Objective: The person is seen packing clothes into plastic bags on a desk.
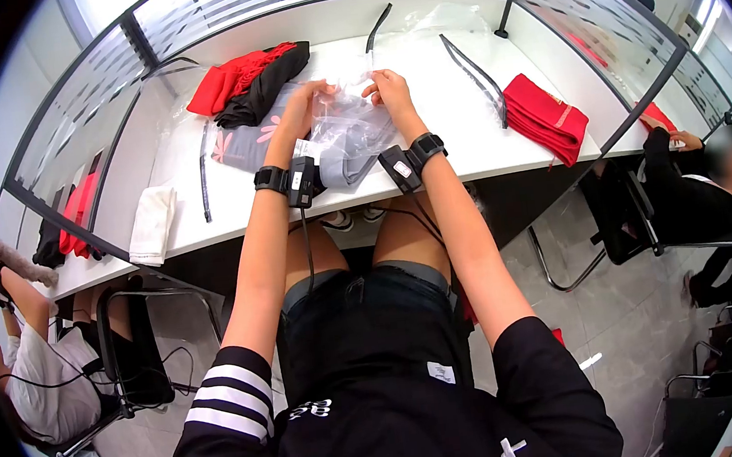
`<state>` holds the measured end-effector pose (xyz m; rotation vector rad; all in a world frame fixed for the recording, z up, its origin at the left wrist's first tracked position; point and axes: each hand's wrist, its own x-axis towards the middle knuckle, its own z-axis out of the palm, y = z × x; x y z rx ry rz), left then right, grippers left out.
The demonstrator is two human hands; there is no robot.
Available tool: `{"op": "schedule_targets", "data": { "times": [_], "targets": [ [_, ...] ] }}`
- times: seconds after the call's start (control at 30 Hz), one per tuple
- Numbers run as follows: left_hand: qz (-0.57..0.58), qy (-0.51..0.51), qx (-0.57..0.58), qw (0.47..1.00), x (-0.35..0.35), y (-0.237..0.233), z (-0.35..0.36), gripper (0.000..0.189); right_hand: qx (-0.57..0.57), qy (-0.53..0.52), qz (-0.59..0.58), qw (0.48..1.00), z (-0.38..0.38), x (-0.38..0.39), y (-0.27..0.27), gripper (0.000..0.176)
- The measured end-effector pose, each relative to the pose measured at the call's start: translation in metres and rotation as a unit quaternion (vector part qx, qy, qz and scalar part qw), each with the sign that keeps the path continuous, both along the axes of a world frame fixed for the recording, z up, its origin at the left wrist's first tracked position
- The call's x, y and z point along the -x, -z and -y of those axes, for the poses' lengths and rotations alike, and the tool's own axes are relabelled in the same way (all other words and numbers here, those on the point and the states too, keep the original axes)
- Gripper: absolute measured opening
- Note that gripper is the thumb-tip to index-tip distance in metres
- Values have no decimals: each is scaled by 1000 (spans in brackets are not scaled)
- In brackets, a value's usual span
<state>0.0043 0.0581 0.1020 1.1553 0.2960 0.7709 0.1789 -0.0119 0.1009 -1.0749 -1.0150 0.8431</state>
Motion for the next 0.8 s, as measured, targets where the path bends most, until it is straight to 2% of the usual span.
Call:
{"op": "schedule_targets", "data": {
  "times": [0.1,0.17,0.3,0.37,0.5,0.67,0.8],
  "targets": [
    [-32,-34,-8,999,-3,1,2,22,17,-14,9,1000,-1,-2,1,19],
    [-2,24,-16,1000,-2,2,2,20,20,-10,3,1000,-1,-3,2,20],
    [64,78,5,995,-4,0,2,22,11,0,4,1000,-3,-4,4,22],
    [34,71,-14,997,-4,-2,6,29,28,4,18,999,-4,-5,5,22],
    [9,49,1,999,-4,-5,13,31,7,1,22,1000,-6,-7,9,21],
    [-81,8,-70,994,-3,-2,13,30,19,24,45,999,-7,-8,11,20],
    [-79,19,-116,990,-2,3,8,34,15,26,55,998,-8,-8,12,20]
  ]
}}
